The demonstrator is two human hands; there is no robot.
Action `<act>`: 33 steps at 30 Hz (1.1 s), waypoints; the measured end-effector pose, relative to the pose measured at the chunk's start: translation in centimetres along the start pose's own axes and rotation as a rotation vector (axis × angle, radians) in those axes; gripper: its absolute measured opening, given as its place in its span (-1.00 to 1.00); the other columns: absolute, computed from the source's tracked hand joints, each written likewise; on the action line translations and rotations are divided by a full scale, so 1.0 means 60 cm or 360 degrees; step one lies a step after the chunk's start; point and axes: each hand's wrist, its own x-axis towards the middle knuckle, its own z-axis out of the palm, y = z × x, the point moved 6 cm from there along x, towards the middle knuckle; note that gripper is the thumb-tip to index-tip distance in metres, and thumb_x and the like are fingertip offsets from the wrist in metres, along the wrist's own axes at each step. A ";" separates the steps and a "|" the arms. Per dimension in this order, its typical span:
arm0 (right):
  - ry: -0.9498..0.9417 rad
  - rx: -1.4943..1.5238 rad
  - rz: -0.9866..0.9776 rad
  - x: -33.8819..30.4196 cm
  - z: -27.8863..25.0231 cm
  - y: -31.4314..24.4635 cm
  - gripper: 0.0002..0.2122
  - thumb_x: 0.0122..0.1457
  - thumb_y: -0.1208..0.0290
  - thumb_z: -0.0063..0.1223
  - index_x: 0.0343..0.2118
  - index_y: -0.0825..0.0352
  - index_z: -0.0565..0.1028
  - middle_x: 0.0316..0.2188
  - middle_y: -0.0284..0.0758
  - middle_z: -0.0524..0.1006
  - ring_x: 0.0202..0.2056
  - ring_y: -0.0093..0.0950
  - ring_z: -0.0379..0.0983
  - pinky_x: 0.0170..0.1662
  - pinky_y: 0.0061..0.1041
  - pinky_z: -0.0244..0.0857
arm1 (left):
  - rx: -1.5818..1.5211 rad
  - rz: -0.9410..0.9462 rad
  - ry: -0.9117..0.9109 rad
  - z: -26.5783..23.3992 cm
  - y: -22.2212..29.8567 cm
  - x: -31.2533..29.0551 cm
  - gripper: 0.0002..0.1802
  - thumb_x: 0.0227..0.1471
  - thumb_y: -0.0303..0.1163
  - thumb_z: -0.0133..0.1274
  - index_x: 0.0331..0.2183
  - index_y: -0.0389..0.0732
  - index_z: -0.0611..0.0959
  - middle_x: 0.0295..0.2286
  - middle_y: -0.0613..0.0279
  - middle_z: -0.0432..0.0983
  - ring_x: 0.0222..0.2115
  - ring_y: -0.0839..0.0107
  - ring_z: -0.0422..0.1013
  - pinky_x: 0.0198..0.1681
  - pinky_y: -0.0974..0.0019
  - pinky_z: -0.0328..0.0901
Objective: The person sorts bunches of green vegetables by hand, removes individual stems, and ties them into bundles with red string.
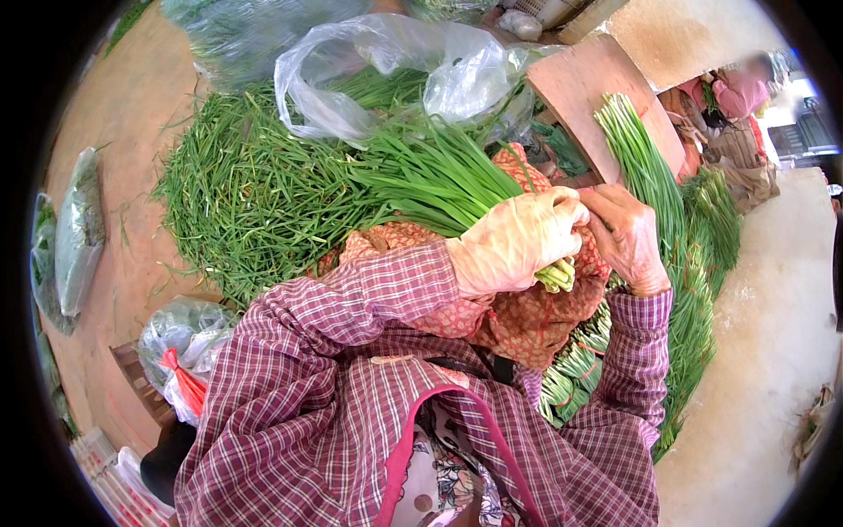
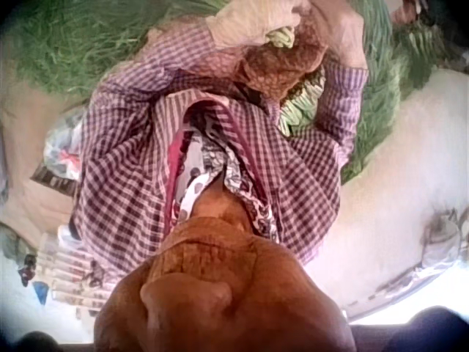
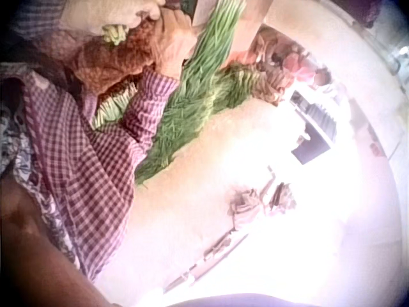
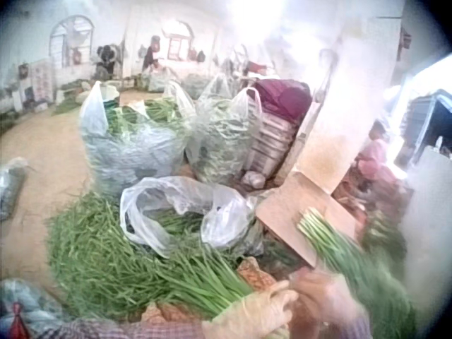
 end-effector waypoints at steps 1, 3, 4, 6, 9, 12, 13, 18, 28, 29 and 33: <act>0.0001 -0.0013 0.0023 -0.011 -0.005 0.004 -0.88 -0.02 0.55 0.09 -0.37 0.34 0.52 -0.47 -0.26 0.48 -0.40 -0.23 0.44 -0.36 -0.34 0.34 | -0.0025 0.0016 0.0057 0.007 0.001 0.000 -0.52 -0.56 -0.42 0.32 -0.38 -0.17 0.59 -0.05 0.20 0.33 0.06 0.17 0.25 0.03 0.25 0.31; -0.0007 -0.0046 0.0065 -0.022 -0.012 0.006 -0.87 -0.03 0.55 0.11 -0.36 0.34 0.54 -0.45 -0.26 0.50 -0.39 -0.24 0.46 -0.35 -0.36 0.35 | -0.0051 0.0029 0.0145 0.023 0.000 -0.005 -0.60 -0.49 -0.45 0.28 -0.40 -0.19 0.60 -0.01 0.20 0.32 0.05 0.15 0.26 0.01 0.23 0.32; -0.0019 -0.0065 0.0083 -0.025 -0.016 0.005 -0.86 -0.03 0.55 0.11 -0.35 0.33 0.54 -0.45 -0.27 0.51 -0.38 -0.25 0.46 -0.34 -0.37 0.36 | -0.0052 0.0022 0.0177 0.032 -0.001 -0.009 -0.65 -0.44 -0.46 0.26 -0.41 -0.20 0.60 0.01 0.20 0.32 0.05 0.13 0.27 0.01 0.23 0.32; -0.0050 -0.0113 0.0119 -0.029 -0.028 0.005 -0.87 -0.03 0.54 0.13 -0.36 0.33 0.55 -0.45 -0.27 0.51 -0.38 -0.26 0.47 -0.33 -0.37 0.36 | -0.0094 0.0040 0.0249 0.042 0.002 -0.007 -0.80 -0.31 -0.50 0.18 -0.46 -0.19 0.61 0.05 0.21 0.32 -0.12 0.13 0.40 -0.06 0.19 0.35; -0.0039 -0.0170 0.0164 -0.033 -0.040 0.011 -0.88 -0.04 0.55 0.14 -0.38 0.33 0.55 -0.46 -0.27 0.51 -0.39 -0.26 0.46 -0.33 -0.38 0.36 | -0.0093 -0.0181 0.0070 0.064 -0.007 -0.011 -0.71 -0.30 -0.50 0.16 -0.36 -0.12 0.63 0.05 0.23 0.33 -0.33 0.19 0.44 -0.23 0.20 0.38; 0.0170 -0.0262 0.0244 -0.046 -0.078 0.042 -0.94 0.02 0.57 0.14 -0.41 0.38 0.56 -0.48 -0.21 0.53 -0.42 -0.29 0.49 -0.34 -0.38 0.38 | 0.0069 -0.0201 0.0056 0.068 -0.001 -0.017 -0.53 -0.26 -0.48 0.12 -0.17 -0.02 0.59 0.04 0.26 0.34 -0.47 0.26 0.42 -0.38 0.23 0.38; 0.0244 -0.0313 0.0302 -0.052 -0.101 0.057 -0.94 0.05 0.57 0.13 -0.40 0.40 0.57 -0.48 -0.19 0.53 -0.42 -0.30 0.50 -0.34 -0.39 0.38 | 0.0162 -0.0186 0.0066 0.065 0.006 -0.020 -0.47 -0.24 -0.47 0.11 -0.10 0.02 0.57 0.04 0.27 0.34 -0.49 0.28 0.42 -0.42 0.24 0.38; 0.0334 -0.0204 0.0420 -0.028 -0.129 0.047 -0.83 0.10 0.54 0.10 -0.23 0.40 0.56 -0.39 -0.18 0.54 -0.31 -0.30 0.50 -0.19 -0.44 0.35 | 0.0425 -0.0047 -0.0023 0.068 0.016 -0.021 -0.27 -0.23 -0.41 0.10 0.10 0.08 0.40 -0.12 0.27 0.44 -0.46 0.31 0.43 -0.38 0.24 0.38; 0.0730 0.1612 0.0118 0.071 0.003 -0.023 -0.33 0.18 0.13 0.04 0.26 0.36 0.09 0.18 -0.13 0.27 0.23 -0.33 0.14 0.27 -0.37 0.02 | -0.0224 -0.0468 0.0644 -0.144 -0.056 -0.001 -0.72 -0.20 -0.46 0.25 -0.31 -0.10 0.67 -0.38 0.20 0.58 -0.30 0.26 0.50 -0.25 0.31 0.39; 0.0741 0.1698 0.0077 0.082 0.010 -0.034 -0.26 0.14 0.11 0.09 0.28 0.36 0.04 0.20 -0.10 0.24 0.24 -0.31 0.11 0.28 -0.35 -0.02 | -0.0075 -0.0379 0.0734 -0.165 -0.057 0.005 -0.76 -0.18 -0.46 0.26 -0.33 -0.11 0.67 -0.37 0.20 0.58 -0.27 0.28 0.49 -0.23 0.32 0.38; 0.0772 0.1349 -0.0082 0.119 0.031 -0.059 0.17 -0.22 -0.16 0.34 0.33 0.34 -0.15 0.31 -0.08 -0.01 0.33 -0.26 -0.10 0.34 -0.21 -0.19 | -0.0188 -0.0345 0.0871 -0.219 -0.061 0.027 -0.77 -0.14 -0.54 0.25 -0.32 -0.18 0.66 -0.30 0.21 0.58 -0.21 0.37 0.47 -0.16 0.33 0.37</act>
